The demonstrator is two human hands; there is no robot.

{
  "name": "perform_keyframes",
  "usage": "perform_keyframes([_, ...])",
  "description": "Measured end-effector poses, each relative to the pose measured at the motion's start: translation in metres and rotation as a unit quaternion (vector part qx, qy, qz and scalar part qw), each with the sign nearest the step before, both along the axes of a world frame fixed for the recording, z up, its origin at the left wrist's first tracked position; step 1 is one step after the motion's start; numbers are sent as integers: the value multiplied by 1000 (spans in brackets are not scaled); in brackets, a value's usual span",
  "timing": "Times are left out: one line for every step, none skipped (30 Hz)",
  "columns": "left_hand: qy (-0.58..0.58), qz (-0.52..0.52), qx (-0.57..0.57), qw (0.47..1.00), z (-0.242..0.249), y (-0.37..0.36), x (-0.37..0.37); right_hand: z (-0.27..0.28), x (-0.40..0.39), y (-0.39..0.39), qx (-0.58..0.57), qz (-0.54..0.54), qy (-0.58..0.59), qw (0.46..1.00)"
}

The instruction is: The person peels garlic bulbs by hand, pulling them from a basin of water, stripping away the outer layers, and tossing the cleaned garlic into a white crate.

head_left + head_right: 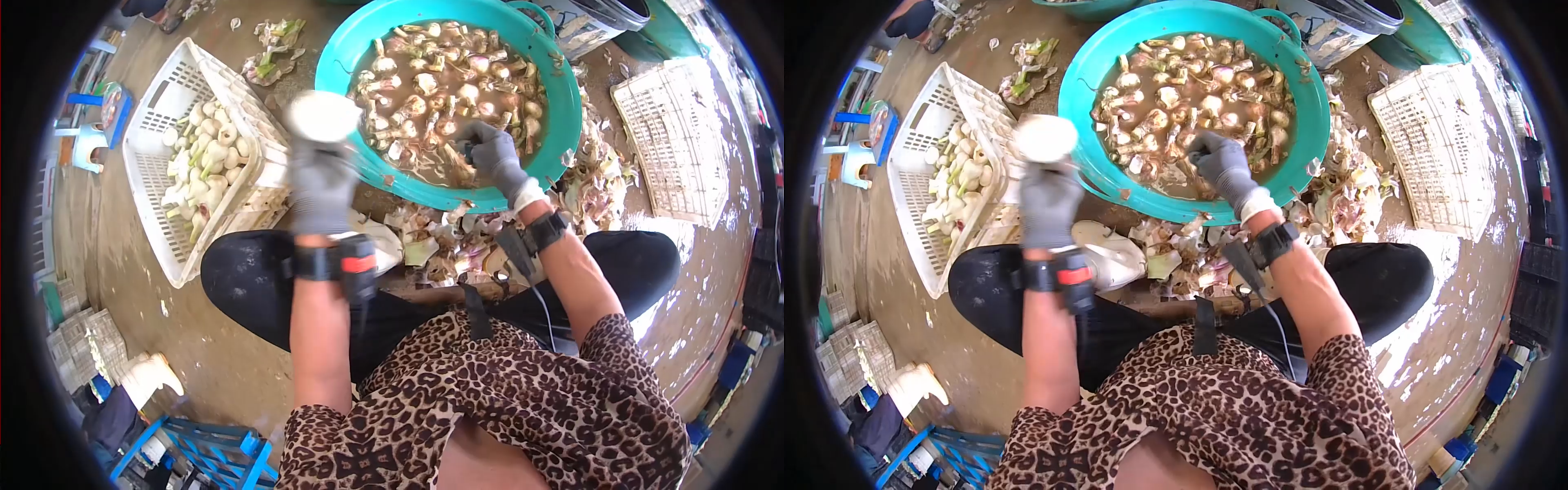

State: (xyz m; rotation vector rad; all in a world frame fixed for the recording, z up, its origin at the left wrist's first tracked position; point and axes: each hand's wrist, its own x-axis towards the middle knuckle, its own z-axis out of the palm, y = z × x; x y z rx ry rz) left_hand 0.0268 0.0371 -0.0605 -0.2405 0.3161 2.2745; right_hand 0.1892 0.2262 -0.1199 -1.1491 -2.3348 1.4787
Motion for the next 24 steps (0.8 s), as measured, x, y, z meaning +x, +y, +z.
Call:
perform_keyframes([-44, 3, 192, 980, 10, -9, -17, -17, 1, 14, 53, 33, -65, 996])
perform_keyframes([-102, 54, 232, 966, 51, -15, -14, -27, 1, 22, 106, 66, -130, 984])
perform_keyframes([-18, 70, 220, 973, 64, -21, -17, -30, -2, 22, 105, 68, -131, 983])
perform_keyframes([36, 73, 193, 978, 70, -25, -20, -30, -9, 19, 114, 91, -215, 966])
perform_keyframes([78, 33, 169, 982, 69, -26, -19, -31, -16, 16, 122, 113, -296, 940])
perform_keyframes([120, -6, 144, 982, 67, -25, -18, -33, -24, 10, 135, 152, -358, 911])
perform_keyframes([105, -47, 143, 983, 56, -22, -18, -36, -28, 6, 129, 168, -381, 900])
perform_keyframes([88, -89, 140, 982, 41, -18, -16, -42, -29, 3, 122, 184, -405, 887])
perform_keyframes([78, -84, 67, 991, 27, -14, -12, -47, -27, 3, 123, 187, -368, 903])
perform_keyframes([114, -52, -51, 991, 21, -8, -2, -48, -26, 4, 123, 189, -368, 902])
perform_keyframes([132, -40, -140, 980, 15, -2, 7, -48, -25, 5, 118, 181, -359, 908])
perform_keyframes([166, -58, -188, 966, 8, 3, 14, -47, -22, 7, 113, 172, -350, 914])
perform_keyframes([200, -76, -235, 948, 0, 9, 19, -37, -19, 7, 133, 151, -338, 919])
perform_keyframes([233, -95, -242, 937, -7, 16, 24, -37, -15, 9, 135, 150, -339, 919])
perform_keyframes([291, -131, -318, 893, -13, 22, 30, -35, -8, 13, 45, 117, -287, 950])
perform_keyframes([347, -165, -390, 837, -13, 27, 35, -34, -1, 16, -45, 82, -229, 969])
perform_keyframes([348, -162, -388, 838, -26, 33, 37, -30, 8, 8, -209, 5, -34, 977])
perform_keyframes([472, -146, -389, 778, -47, 38, 39, -25, 14, 5, -207, 6, -33, 978])
perform_keyframes([587, -128, -382, 702, -61, 41, 42, -8, 15, 1, -248, 26, 51, 967])
perform_keyframes([589, -127, -381, 701, -66, 41, 46, 5, 18, -4, -287, 45, 135, 947])
perform_keyframes([514, -185, -290, 786, -70, 40, 49, 12, 18, -11, -285, 45, 139, 947])
perform_keyframes([426, -240, -193, 851, -65, 41, 53, 18, 17, -19, -321, 25, 188, 928])
perform_keyframes([375, -261, -174, 872, -60, 40, 57, 24, 16, -24, -357, 6, 237, 904])
perform_keyframes([380, -261, -172, 871, -57, 40, 58, 30, 16, -26, -354, 7, 241, 903])
